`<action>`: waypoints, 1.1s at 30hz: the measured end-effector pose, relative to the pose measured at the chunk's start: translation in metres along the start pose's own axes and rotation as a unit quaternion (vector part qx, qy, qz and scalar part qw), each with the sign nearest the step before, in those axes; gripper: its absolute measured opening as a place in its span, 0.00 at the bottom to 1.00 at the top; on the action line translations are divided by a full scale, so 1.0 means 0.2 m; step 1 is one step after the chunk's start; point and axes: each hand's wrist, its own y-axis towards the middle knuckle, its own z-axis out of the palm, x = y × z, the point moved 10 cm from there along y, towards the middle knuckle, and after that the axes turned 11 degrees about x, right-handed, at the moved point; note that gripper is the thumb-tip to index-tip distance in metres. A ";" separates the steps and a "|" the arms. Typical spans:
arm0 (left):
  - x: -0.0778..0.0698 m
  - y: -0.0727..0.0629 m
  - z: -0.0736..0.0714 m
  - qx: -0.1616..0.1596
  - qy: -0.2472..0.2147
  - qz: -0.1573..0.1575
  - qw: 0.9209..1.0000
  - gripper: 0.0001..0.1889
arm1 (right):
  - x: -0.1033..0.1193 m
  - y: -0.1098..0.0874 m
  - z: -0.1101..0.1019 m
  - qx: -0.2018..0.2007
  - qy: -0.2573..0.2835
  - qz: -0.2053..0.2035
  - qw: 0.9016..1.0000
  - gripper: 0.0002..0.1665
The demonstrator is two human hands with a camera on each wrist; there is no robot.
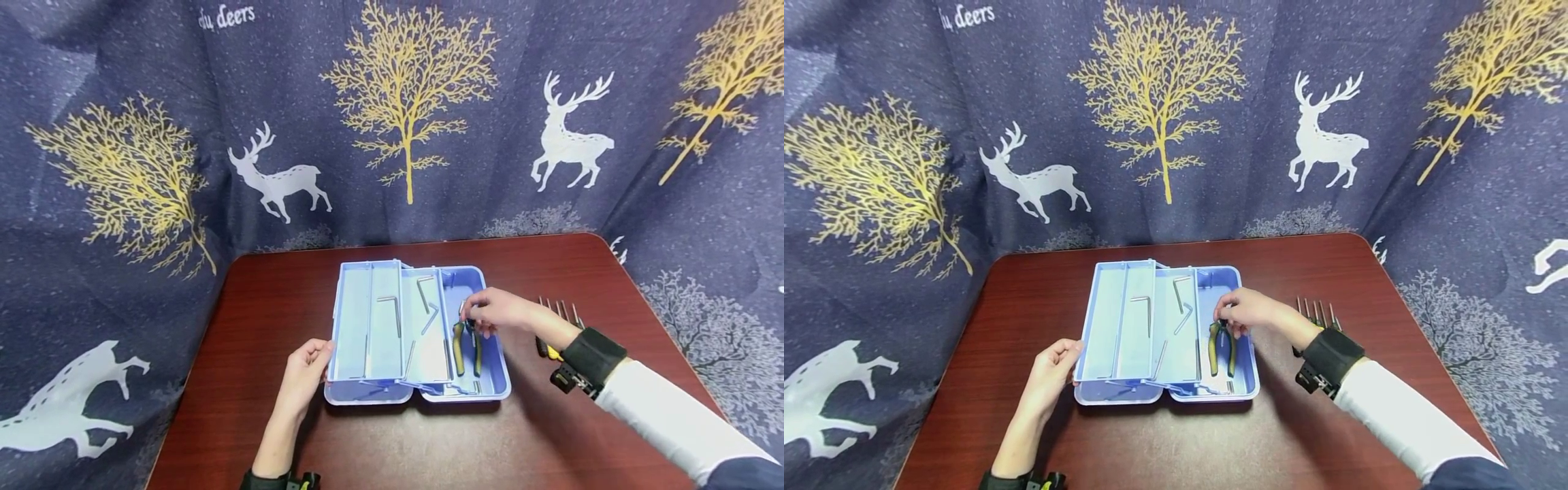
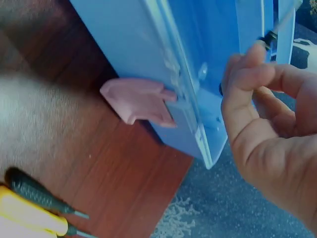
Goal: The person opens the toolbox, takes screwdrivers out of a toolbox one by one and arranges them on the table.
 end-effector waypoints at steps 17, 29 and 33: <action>0.02 0.00 0.00 0.002 -0.006 -0.011 1.000 0.12 | -0.19 -0.28 -0.24 -0.068 0.072 0.029 0.995 0.23; 0.00 0.01 -0.01 0.010 -0.007 -0.012 1.000 0.12 | -0.64 -0.69 -0.52 -0.232 -0.138 0.165 0.949 0.19; 0.01 0.01 -0.01 0.011 -0.018 -0.014 1.000 0.12 | -0.75 -0.79 -0.53 -0.238 -0.149 0.189 0.941 0.21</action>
